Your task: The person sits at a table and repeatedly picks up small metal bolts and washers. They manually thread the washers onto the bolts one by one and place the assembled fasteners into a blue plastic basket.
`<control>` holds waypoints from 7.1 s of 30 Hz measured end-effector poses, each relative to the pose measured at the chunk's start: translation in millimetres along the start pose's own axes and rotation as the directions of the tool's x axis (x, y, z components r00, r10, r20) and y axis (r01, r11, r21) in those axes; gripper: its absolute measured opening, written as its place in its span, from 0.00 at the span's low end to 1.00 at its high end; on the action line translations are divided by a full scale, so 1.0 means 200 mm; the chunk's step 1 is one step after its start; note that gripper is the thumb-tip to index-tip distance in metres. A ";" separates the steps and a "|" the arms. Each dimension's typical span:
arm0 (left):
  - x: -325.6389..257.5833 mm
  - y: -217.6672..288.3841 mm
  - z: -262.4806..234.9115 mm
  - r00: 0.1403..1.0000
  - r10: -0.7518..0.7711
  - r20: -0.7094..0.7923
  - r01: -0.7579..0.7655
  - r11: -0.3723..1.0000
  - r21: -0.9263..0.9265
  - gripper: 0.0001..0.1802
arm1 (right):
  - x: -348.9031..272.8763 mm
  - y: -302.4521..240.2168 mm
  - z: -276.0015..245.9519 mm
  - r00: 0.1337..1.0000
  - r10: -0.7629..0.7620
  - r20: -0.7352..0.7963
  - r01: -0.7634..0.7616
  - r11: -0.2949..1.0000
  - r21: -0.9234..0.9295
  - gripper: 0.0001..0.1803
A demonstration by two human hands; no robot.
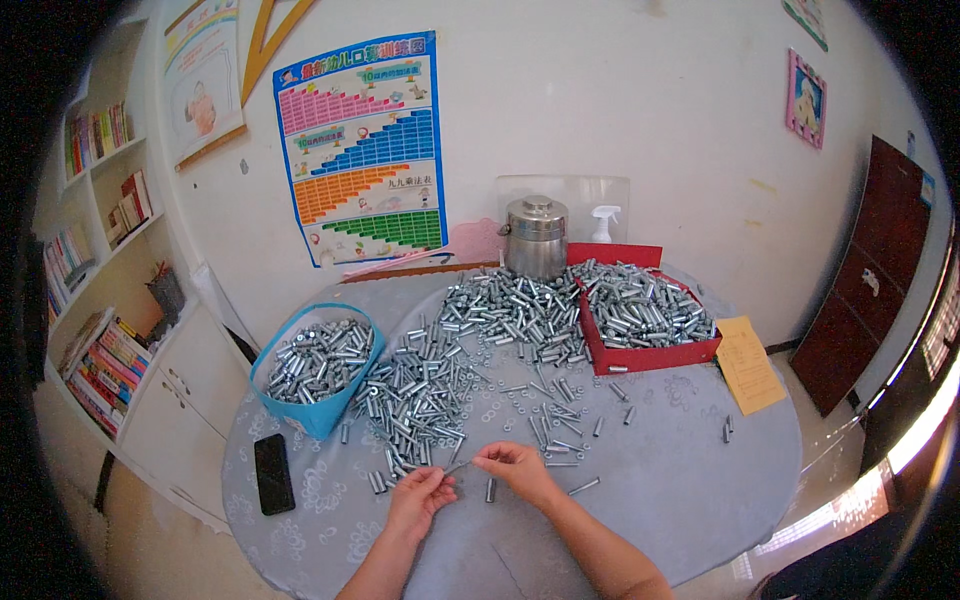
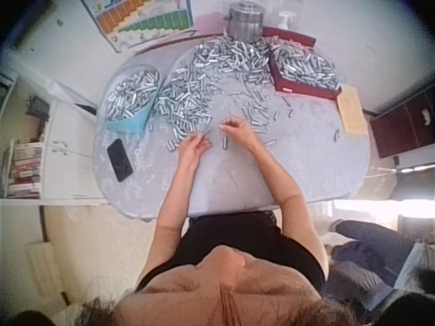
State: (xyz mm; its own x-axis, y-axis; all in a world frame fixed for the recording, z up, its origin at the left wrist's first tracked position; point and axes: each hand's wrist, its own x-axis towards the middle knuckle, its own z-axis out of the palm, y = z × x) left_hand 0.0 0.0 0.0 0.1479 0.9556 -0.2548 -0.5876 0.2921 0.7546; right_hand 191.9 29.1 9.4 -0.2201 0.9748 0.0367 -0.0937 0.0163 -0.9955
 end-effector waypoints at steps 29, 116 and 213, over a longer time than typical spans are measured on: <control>0.00 -0.02 0.01 0.995 -0.087 0.041 0.092 0.989 -0.119 0.07 | 0.00 -0.03 -0.21 0.894 -0.446 0.048 0.288 0.487 -0.825 0.09; 0.00 0.06 -0.02 0.971 0.164 -0.175 -0.168 0.986 -0.009 0.06 | -0.04 -0.10 -0.08 0.896 -0.151 0.418 0.398 0.693 -0.601 0.12; -0.02 0.02 0.06 0.981 0.172 -0.090 -0.155 0.973 0.170 0.09 | -0.02 -0.11 -0.03 0.916 -0.365 -0.167 0.251 0.845 -0.472 0.07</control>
State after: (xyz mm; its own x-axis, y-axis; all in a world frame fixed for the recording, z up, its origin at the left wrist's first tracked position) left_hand 6.1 -2.3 11.8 -0.0275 0.9843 -0.1746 -0.4592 0.1427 0.8768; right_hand 201.5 25.7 29.6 -0.0050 0.9240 0.3824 0.3242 0.3633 -0.8734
